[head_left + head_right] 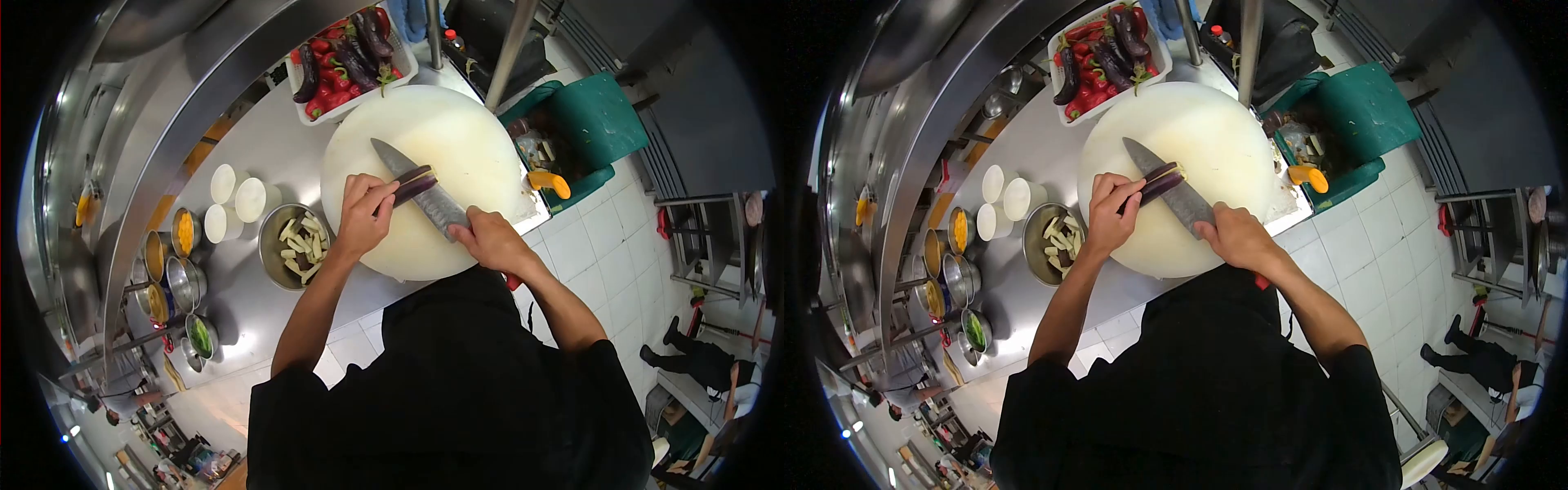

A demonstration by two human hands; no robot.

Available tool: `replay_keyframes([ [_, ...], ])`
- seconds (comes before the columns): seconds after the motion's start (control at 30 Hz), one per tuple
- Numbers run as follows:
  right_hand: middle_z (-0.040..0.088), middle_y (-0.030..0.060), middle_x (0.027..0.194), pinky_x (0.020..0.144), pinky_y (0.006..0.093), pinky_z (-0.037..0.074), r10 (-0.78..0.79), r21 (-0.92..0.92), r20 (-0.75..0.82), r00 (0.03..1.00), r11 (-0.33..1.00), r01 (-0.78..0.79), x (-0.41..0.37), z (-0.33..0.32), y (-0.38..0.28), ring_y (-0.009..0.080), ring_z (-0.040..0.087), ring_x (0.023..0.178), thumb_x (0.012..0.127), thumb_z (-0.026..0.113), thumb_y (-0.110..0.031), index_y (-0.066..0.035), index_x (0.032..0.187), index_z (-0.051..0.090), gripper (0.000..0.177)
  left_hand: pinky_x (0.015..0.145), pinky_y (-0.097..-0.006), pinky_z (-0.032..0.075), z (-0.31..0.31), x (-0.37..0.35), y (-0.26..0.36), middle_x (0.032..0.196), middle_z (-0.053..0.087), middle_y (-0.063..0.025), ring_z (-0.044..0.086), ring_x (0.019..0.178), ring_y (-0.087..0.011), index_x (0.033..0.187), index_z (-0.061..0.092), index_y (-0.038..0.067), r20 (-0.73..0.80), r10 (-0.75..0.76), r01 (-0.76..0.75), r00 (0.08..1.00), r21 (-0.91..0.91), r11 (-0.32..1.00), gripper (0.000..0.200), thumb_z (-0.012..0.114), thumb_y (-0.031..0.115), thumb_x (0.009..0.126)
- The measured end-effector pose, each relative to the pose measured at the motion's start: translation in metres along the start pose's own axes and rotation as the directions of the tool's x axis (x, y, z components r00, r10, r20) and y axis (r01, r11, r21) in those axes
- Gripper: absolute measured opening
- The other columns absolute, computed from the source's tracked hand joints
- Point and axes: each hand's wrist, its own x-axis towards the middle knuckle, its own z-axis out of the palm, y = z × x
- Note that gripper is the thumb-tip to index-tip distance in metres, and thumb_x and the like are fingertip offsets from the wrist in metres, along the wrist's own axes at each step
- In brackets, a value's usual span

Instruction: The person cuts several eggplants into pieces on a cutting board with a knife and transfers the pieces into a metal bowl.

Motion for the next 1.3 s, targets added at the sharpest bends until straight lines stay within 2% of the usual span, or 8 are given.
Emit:
replay_keyframes([
  [0.13, 0.069, 0.0335, 0.087, 0.081, 0.0548, 0.053, -0.051, 0.005, -0.006, 0.999, 0.999, 0.051, 0.015, 0.017, -0.010, 0.0509, 0.068, 0.086, 0.102, 0.061, -0.039, 0.009, 0.102, 0.060, 0.049, 0.080, -0.0368, 0.048, -0.002, 0.000, -0.001, 0.100, 0.064, -0.0118, 0.057, 0.092, -0.0293, 0.105, 0.076, 0.002, -0.016, -0.020, 0.019, 1.000, -0.018, 1.000, 0.029, 0.065, -0.010, 0.080],
  [0.23, 0.069, 0.0318, 0.083, 0.078, 0.0533, 0.054, 0.007, 0.091, 0.062, 0.998, 0.996, -0.013, 0.022, 0.012, -0.014, 0.0468, 0.070, 0.081, 0.102, 0.060, -0.039, 0.010, 0.100, 0.060, 0.049, 0.082, -0.0362, 0.049, -0.015, -0.010, -0.007, 0.103, 0.064, -0.0127, 0.059, 0.095, -0.0303, 0.106, 0.075, 0.002, -0.176, -0.131, 0.116, 0.976, -0.093, 0.989, 0.031, 0.063, -0.010, 0.080],
  [0.37, 0.068, 0.0304, 0.079, 0.075, 0.0521, 0.053, 0.103, 0.182, 0.161, 0.982, 0.974, -0.132, 0.019, -0.003, -0.027, 0.0421, 0.071, 0.074, 0.102, 0.060, -0.040, 0.010, 0.097, 0.059, 0.051, 0.087, -0.0404, 0.051, -0.059, -0.034, 0.011, 0.110, 0.066, -0.0155, 0.062, 0.103, -0.0344, 0.112, 0.072, 0.001, -0.048, -0.249, 0.250, 0.967, 0.349, 0.903, 0.030, 0.064, -0.006, 0.084],
  [0.5, 0.068, 0.0319, 0.081, 0.076, 0.0535, 0.053, 0.027, 0.086, 0.116, 0.993, 0.996, -0.037, 0.024, 0.006, -0.022, 0.0467, 0.069, 0.079, 0.101, 0.061, -0.039, 0.010, 0.097, 0.059, 0.049, 0.081, -0.0433, 0.053, -0.043, -0.064, 0.000, 0.101, 0.070, -0.0201, 0.066, 0.094, -0.0388, 0.111, 0.071, -0.002, -0.034, -0.418, 0.419, 0.908, 0.095, 0.903, 0.024, 0.071, 0.001, 0.087],
  [0.73, 0.068, 0.0352, 0.089, 0.083, 0.0562, 0.052, -0.057, 0.009, 0.106, 0.993, 0.998, 0.056, 0.032, 0.028, -0.042, 0.0529, 0.067, 0.090, 0.100, 0.062, -0.037, 0.011, 0.104, 0.058, 0.048, 0.072, -0.0360, 0.055, -0.044, -0.061, -0.018, 0.092, 0.072, -0.0185, 0.070, 0.078, -0.0307, 0.109, 0.074, -0.002, -0.069, -0.320, 0.326, 0.945, 0.106, 0.940, 0.022, 0.076, 0.003, 0.087],
  [0.93, 0.068, 0.0359, 0.092, 0.084, 0.0564, 0.052, -0.089, -0.074, 0.078, 0.993, 0.993, 0.094, 0.034, 0.022, -0.046, 0.0535, 0.067, 0.092, 0.101, 0.062, -0.036, 0.011, 0.107, 0.057, 0.048, 0.076, -0.0416, 0.055, -0.042, -0.064, 0.001, 0.095, 0.071, -0.0195, 0.069, 0.084, -0.0368, 0.106, 0.073, 0.000, -0.066, -0.552, 0.547, 0.831, -0.081, 0.833, 0.020, 0.074, 0.002, 0.087],
  [1.13, 0.068, 0.0358, 0.092, 0.084, 0.0568, 0.052, -0.118, -0.094, 0.090, 0.989, 0.988, 0.126, 0.036, 0.022, -0.048, 0.0534, 0.067, 0.091, 0.101, 0.062, -0.035, 0.011, 0.106, 0.057, 0.047, 0.073, -0.0395, 0.054, -0.029, -0.074, -0.009, 0.094, 0.071, -0.0182, 0.069, 0.081, -0.0334, 0.102, 0.072, -0.003, -0.199, -0.275, 0.308, 0.941, 0.164, 0.937, 0.012, 0.069, -0.001, 0.090],
  [1.3, 0.068, 0.0365, 0.092, 0.084, 0.0563, 0.054, -0.140, -0.095, 0.080, 0.987, 0.985, 0.147, 0.045, 0.043, -0.053, 0.0530, 0.068, 0.091, 0.100, 0.062, -0.035, 0.012, 0.106, 0.057, 0.047, 0.076, -0.0419, 0.054, -0.029, -0.073, -0.012, 0.092, 0.071, -0.0185, 0.069, 0.083, -0.0366, 0.101, 0.072, -0.003, -0.193, -0.297, 0.327, 0.935, 0.149, 0.933, 0.013, 0.069, -0.001, 0.089],
])
